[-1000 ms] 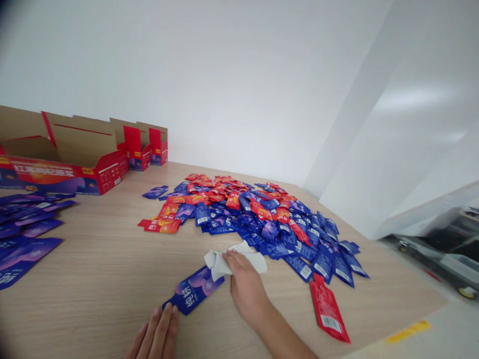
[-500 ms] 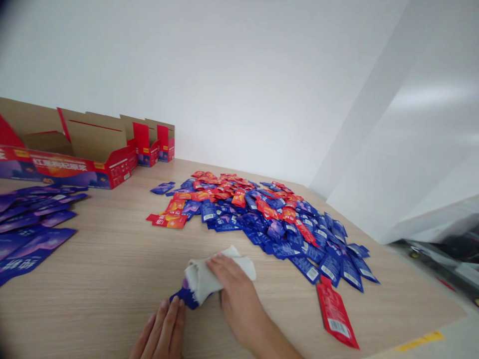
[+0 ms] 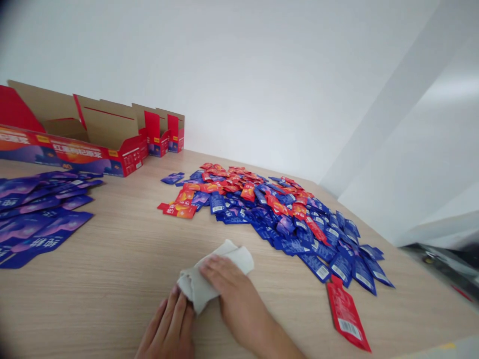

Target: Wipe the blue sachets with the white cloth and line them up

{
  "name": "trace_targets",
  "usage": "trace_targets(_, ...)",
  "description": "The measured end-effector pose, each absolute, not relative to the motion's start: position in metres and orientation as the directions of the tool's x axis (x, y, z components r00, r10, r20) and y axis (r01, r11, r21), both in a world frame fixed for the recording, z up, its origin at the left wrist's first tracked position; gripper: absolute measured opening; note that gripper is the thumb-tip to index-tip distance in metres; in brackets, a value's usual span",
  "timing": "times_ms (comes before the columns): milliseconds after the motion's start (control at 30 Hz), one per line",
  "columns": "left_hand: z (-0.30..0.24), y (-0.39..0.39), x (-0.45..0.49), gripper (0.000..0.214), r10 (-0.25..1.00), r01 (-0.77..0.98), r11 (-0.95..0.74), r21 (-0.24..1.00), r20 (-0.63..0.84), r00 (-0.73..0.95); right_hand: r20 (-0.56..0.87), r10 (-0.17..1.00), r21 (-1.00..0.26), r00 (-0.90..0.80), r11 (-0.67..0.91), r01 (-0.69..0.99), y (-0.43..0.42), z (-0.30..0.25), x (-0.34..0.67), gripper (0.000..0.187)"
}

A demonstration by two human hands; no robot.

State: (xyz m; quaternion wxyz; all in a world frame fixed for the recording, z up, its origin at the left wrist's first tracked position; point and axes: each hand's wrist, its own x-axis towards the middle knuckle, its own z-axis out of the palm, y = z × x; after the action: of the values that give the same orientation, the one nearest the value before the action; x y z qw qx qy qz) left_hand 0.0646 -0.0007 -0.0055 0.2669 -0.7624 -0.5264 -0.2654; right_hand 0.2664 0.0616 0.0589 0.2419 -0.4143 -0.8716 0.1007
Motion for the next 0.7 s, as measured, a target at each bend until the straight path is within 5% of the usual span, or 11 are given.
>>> trace_targets(167, -0.006, -0.001, 0.066, 0.044, 0.671, 0.95, -0.276, -0.149, 0.677, 0.301, 0.428, 0.87, -0.36, -0.243, 0.411, 0.838, 0.075, 0.056, 0.291, 0.069)
trace_targets(333, -0.011, -0.002, 0.067, 0.04, 0.67, 0.946, -0.302, -0.121, 0.679, 0.301, 0.345, 0.734, -0.383, -0.586, 0.679, 0.626, 0.054, 0.06, 0.266, 0.077)
trace_targets(533, -0.009, -0.001, 0.068, 0.044, 0.673, 0.954, -0.274, -0.12, 0.684, 0.28, 0.408, 0.874, -0.415, -0.265, 0.436, 0.799, 0.063, 0.05, 0.277, 0.076)
trace_targets(700, -0.011, 0.001, 0.066, 0.035, 0.637, 0.95, -0.284, -0.129, 0.715, 0.288, 0.327, 0.751, -0.375, -0.574, 0.661, 0.65, 0.054, 0.057, 0.262, 0.076)
